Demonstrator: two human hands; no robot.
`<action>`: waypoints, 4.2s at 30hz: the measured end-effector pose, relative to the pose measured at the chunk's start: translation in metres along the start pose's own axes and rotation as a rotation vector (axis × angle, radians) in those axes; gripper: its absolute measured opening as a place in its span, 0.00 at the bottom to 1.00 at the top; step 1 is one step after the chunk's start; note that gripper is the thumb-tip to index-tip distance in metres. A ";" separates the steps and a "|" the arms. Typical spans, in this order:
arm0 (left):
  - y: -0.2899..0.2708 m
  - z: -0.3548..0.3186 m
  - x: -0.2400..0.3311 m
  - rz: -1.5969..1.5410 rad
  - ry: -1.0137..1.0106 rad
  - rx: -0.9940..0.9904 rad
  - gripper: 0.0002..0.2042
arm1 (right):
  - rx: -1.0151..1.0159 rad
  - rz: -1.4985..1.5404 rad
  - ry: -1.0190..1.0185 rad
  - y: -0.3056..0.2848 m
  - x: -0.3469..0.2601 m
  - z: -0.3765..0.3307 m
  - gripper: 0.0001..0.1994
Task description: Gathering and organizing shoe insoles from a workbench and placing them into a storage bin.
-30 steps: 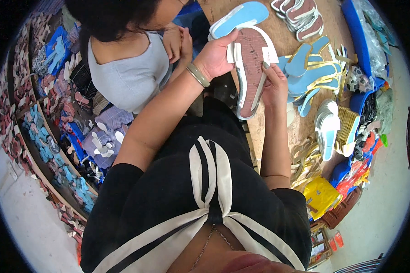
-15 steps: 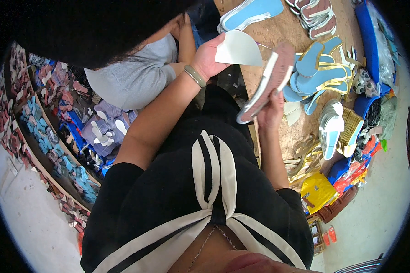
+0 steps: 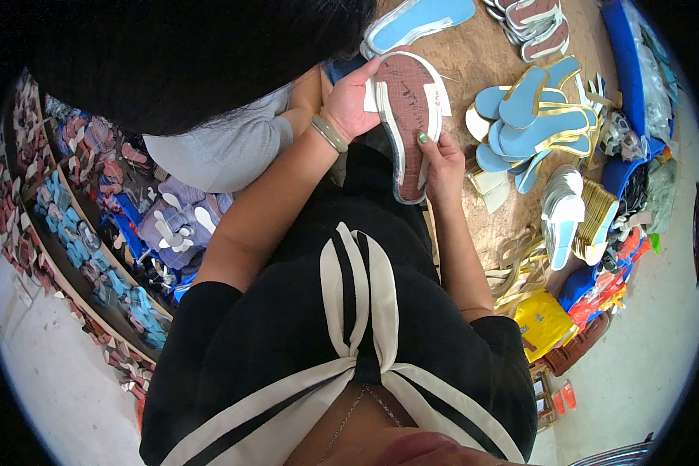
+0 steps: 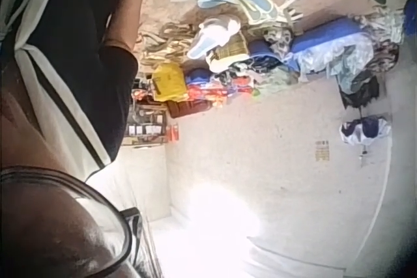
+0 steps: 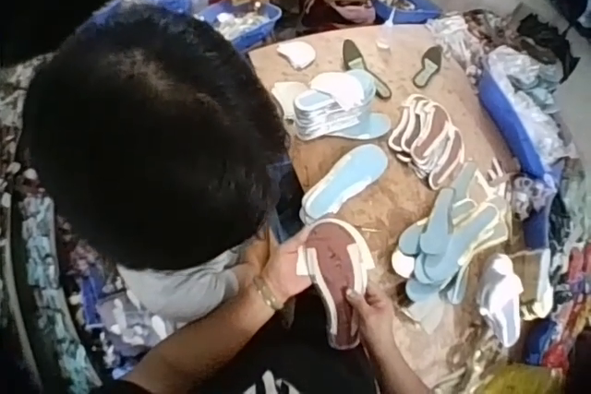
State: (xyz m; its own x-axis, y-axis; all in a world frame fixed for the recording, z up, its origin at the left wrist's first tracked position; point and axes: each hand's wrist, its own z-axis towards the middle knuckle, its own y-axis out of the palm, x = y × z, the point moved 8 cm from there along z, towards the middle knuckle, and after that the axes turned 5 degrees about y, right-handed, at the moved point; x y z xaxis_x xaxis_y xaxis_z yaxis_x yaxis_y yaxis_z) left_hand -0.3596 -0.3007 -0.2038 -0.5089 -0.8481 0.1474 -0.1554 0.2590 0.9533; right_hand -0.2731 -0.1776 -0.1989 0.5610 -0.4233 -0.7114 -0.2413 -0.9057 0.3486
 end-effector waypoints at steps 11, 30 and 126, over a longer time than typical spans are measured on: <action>-0.013 0.000 -0.001 0.063 0.018 0.061 0.23 | 0.022 -0.038 0.016 -0.007 0.002 -0.004 0.12; -0.010 -0.005 -0.005 0.099 0.013 0.039 0.23 | 0.021 0.048 0.052 -0.008 0.008 -0.008 0.12; -0.007 -0.064 -0.020 0.421 0.010 0.092 0.22 | 0.029 0.409 -0.009 -0.008 -0.009 0.021 0.09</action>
State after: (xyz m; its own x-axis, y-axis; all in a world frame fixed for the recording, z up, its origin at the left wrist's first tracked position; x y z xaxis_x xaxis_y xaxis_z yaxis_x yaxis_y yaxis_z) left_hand -0.2942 -0.3147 -0.1965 -0.5360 -0.6637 0.5218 -0.0111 0.6236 0.7817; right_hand -0.2931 -0.1674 -0.2079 0.4071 -0.7490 -0.5228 -0.4655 -0.6626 0.5867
